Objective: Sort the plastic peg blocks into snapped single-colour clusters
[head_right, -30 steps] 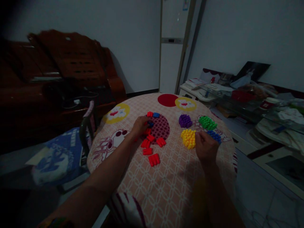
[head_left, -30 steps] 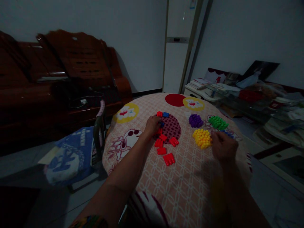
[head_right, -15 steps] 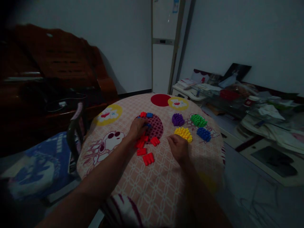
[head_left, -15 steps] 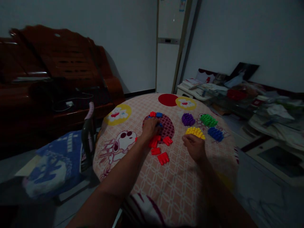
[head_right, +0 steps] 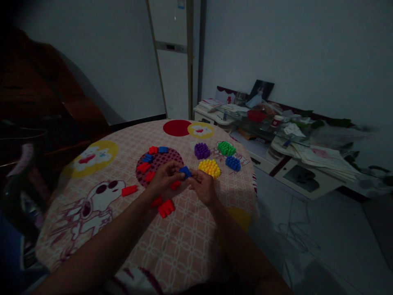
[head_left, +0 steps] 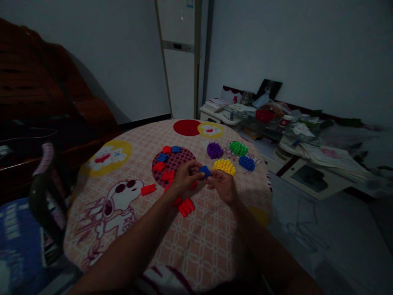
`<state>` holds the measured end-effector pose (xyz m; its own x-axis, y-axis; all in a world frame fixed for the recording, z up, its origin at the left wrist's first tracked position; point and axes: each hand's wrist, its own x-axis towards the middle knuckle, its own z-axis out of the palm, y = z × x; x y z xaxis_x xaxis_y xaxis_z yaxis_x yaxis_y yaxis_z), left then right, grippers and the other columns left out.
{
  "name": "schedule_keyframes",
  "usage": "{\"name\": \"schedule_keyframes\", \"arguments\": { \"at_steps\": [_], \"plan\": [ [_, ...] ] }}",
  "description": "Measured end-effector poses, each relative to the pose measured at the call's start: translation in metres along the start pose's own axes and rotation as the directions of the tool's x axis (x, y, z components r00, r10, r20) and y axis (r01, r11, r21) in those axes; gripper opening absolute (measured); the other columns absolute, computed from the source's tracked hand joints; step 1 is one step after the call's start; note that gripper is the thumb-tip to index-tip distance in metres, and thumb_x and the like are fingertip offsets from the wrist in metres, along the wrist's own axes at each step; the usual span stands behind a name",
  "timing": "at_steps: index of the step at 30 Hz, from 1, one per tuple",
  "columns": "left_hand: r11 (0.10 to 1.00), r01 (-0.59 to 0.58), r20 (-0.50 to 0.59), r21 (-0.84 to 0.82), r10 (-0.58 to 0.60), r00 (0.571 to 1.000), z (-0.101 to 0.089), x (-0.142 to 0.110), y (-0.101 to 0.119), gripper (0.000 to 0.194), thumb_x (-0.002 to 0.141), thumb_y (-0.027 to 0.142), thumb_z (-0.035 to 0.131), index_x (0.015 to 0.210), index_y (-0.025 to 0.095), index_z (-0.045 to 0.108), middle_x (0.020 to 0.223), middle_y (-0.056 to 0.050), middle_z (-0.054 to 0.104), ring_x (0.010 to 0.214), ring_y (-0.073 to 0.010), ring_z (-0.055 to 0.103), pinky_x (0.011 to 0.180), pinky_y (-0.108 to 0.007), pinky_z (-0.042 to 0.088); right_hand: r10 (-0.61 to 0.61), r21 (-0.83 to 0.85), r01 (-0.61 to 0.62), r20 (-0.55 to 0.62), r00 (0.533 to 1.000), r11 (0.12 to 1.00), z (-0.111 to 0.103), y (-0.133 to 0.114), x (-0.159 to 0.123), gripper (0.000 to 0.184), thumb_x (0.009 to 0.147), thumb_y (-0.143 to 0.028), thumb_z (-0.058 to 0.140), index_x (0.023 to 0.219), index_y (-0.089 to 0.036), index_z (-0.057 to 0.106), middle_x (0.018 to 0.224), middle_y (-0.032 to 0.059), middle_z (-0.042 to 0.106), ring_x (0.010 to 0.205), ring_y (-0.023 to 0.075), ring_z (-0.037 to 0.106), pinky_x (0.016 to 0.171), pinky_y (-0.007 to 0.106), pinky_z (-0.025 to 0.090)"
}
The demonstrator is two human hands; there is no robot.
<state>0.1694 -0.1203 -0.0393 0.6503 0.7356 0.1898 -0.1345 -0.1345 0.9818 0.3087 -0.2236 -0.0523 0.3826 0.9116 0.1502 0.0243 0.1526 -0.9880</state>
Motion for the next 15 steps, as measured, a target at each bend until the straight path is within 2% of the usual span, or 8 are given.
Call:
{"name": "schedule_keyframes", "arguments": {
  "at_steps": [3,6,9,11,13,15],
  "plan": [
    [1.000,0.001,0.012,0.028,-0.001,1.000,0.002,-0.002,0.001,0.035,0.068,0.038,0.082,0.087,0.016,0.063,0.076,-0.002,0.069,0.069,-0.0151,0.066,0.061,-0.023,0.051,-0.031,0.004,0.031,-0.034,0.999,1.000,-0.001,-0.002,-0.001,0.036,0.070,-0.050,0.078,0.086,-0.019,0.069,0.074,0.0027,0.073,0.065,0.0170,0.069,0.054,0.027,0.057],
    [0.999,-0.013,0.082,0.051,0.008,0.997,0.003,-0.004,0.003,0.034,0.072,0.041,0.080,0.093,0.015,0.071,0.088,-0.007,0.075,0.080,-0.0186,0.070,0.069,-0.026,0.054,-0.105,0.014,0.107,-0.130,0.986,0.994,-0.013,-0.007,0.001,0.038,0.070,-0.051,0.079,0.085,-0.018,0.067,0.068,0.0019,0.071,0.059,0.0172,0.068,0.054,0.029,0.058],
    [1.000,-0.010,0.090,0.019,0.008,0.996,0.000,-0.003,0.002,0.042,0.074,0.043,0.080,0.104,0.015,0.073,0.100,-0.011,0.076,0.093,-0.0224,0.071,0.078,-0.031,0.056,-0.188,-0.086,0.170,-0.305,0.934,0.982,-0.051,-0.013,0.008,0.037,0.071,-0.048,0.078,0.089,-0.018,0.066,0.068,0.0021,0.071,0.056,0.0178,0.067,0.051,0.030,0.056],
    [1.000,0.010,0.067,-0.021,-0.009,0.998,-0.004,-0.001,0.000,0.047,0.072,0.044,0.081,0.108,0.015,0.073,0.104,-0.012,0.075,0.095,-0.0235,0.071,0.081,-0.033,0.057,-0.253,-0.272,0.146,-0.414,0.875,0.951,-0.086,-0.016,0.015,0.034,0.072,-0.045,0.075,0.089,-0.017,0.068,0.066,0.0021,0.069,0.054,0.0182,0.065,0.051,0.031,0.055],
    [0.998,0.021,0.047,-0.055,-0.018,0.999,-0.008,0.001,-0.002,0.049,0.071,0.043,0.082,0.109,0.014,0.072,0.105,-0.013,0.075,0.094,-0.0234,0.072,0.083,-0.035,0.057,-0.321,-0.547,0.045,-0.422,0.847,0.836,-0.120,-0.019,0.024,0.026,0.073,-0.039,0.071,0.087,-0.017,0.071,0.065,0.0032,0.069,0.059,0.0207,0.066,0.057,0.033,0.055],
    [0.998,0.019,0.036,-0.065,-0.017,0.999,-0.011,0.002,-0.004,0.049,0.070,0.041,0.083,0.110,0.014,0.072,0.106,-0.013,0.075,0.094,-0.0233,0.072,0.084,-0.036,0.058,-0.356,-0.788,-0.054,-0.337,0.872,0.613,-0.143,-0.023,0.031,0.019,0.073,-0.030,0.068,0.086,-0.017,0.074,0.073,0.0064,0.074,0.071,0.0237,0.070,0.070,0.036,0.055]
  ]
}}
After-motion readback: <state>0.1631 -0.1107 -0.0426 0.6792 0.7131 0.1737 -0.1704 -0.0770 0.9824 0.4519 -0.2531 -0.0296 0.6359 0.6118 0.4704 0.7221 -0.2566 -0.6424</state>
